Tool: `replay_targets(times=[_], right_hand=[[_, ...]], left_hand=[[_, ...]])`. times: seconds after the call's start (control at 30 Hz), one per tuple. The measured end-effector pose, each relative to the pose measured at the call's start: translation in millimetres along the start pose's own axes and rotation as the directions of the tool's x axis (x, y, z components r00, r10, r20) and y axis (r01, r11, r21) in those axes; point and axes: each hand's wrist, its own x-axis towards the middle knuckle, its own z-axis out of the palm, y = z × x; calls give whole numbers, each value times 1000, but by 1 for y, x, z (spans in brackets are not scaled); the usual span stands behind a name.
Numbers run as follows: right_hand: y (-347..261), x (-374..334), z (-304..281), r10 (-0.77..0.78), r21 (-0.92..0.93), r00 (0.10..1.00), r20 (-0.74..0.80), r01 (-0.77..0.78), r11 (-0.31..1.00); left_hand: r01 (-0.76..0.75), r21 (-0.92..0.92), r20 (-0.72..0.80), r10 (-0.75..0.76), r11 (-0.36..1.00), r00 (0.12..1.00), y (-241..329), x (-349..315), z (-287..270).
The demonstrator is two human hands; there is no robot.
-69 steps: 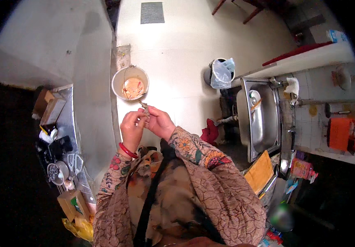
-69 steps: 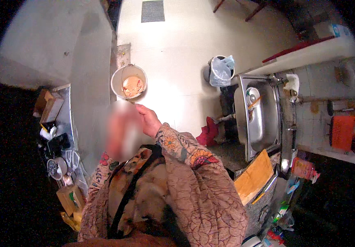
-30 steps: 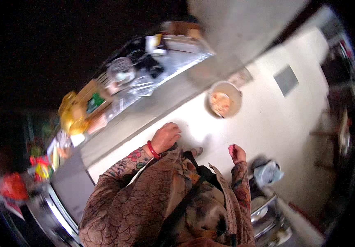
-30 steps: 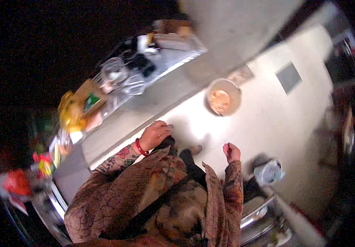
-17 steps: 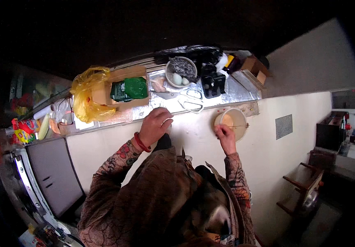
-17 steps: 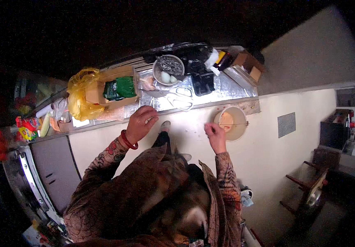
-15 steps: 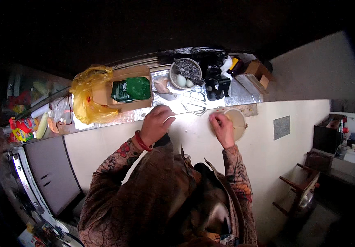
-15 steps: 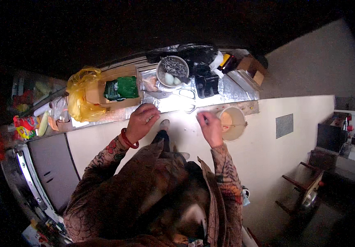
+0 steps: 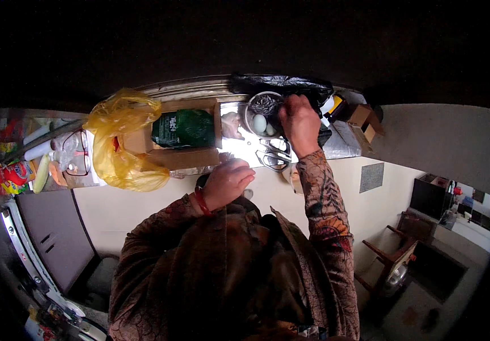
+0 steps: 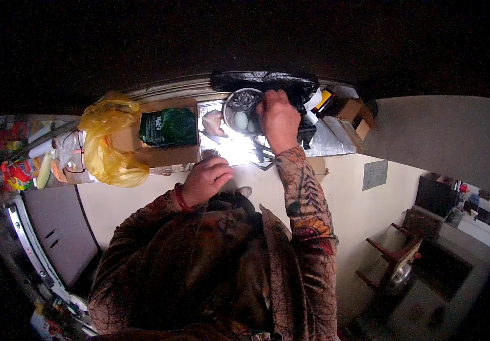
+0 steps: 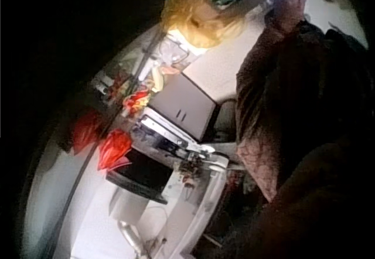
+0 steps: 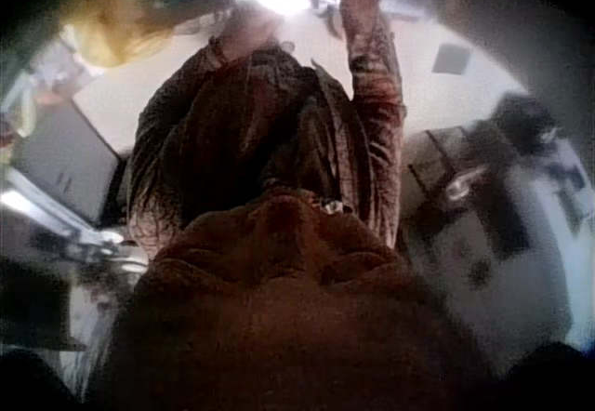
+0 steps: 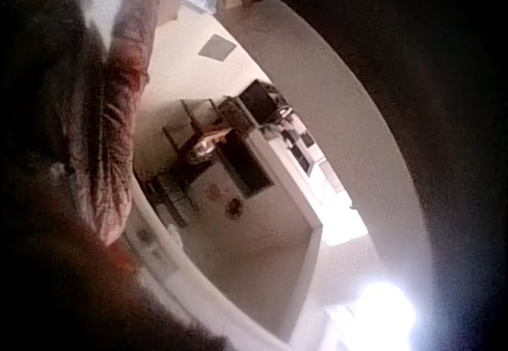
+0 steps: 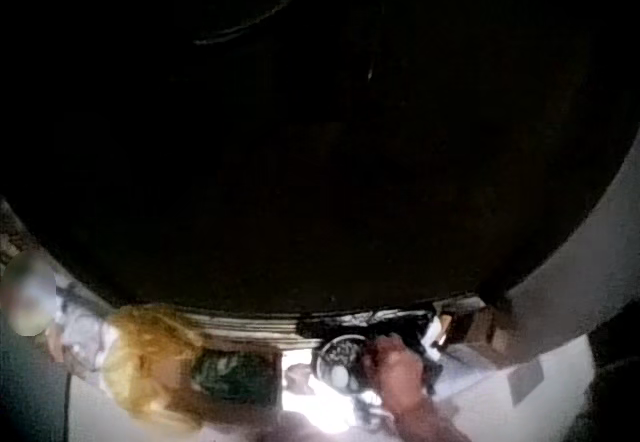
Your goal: The person touches a pan on the stove, washes raw meat in a bowl under a faucet, transfers the meat into a pot, and rinses a metal bowl and a wooden cutting board by hand. They peel small items and place them in a bowl before rinsing their hands at the sink.
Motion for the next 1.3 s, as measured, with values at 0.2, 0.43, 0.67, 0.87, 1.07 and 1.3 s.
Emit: replay_targets(times=[0.2, 0.43, 0.67, 0.87, 1.07, 1.3], right_hand=[[39, -16, -39, 425, 844, 905, 23, -245, 477], [67, -78, -75, 523, 901, 787, 326, -427, 81], [82, -132, -60, 299, 876, 860, 414, -466, 128], [78, -132, -46, 207, 882, 904, 374, -416, 220], [88, -141, -40, 209, 857, 909, 362, -412, 310], [101, -152, -29, 197, 887, 924, 327, -372, 274]], left_hand=[[-1, 52, -74, 5, 999, 997, 7, 11, 4], [83, 203, -244, -31, 976, 969, 32, 33, -2], [8, 725, -18, 8, 688, 1000, 41, 108, -9], [-143, 879, 254, -193, 454, 948, 7, 173, 24], [-5, 924, 206, -488, 382, 848, 8, 193, 40], [-5, 935, 197, -509, 354, 838, -1, 198, 49]])
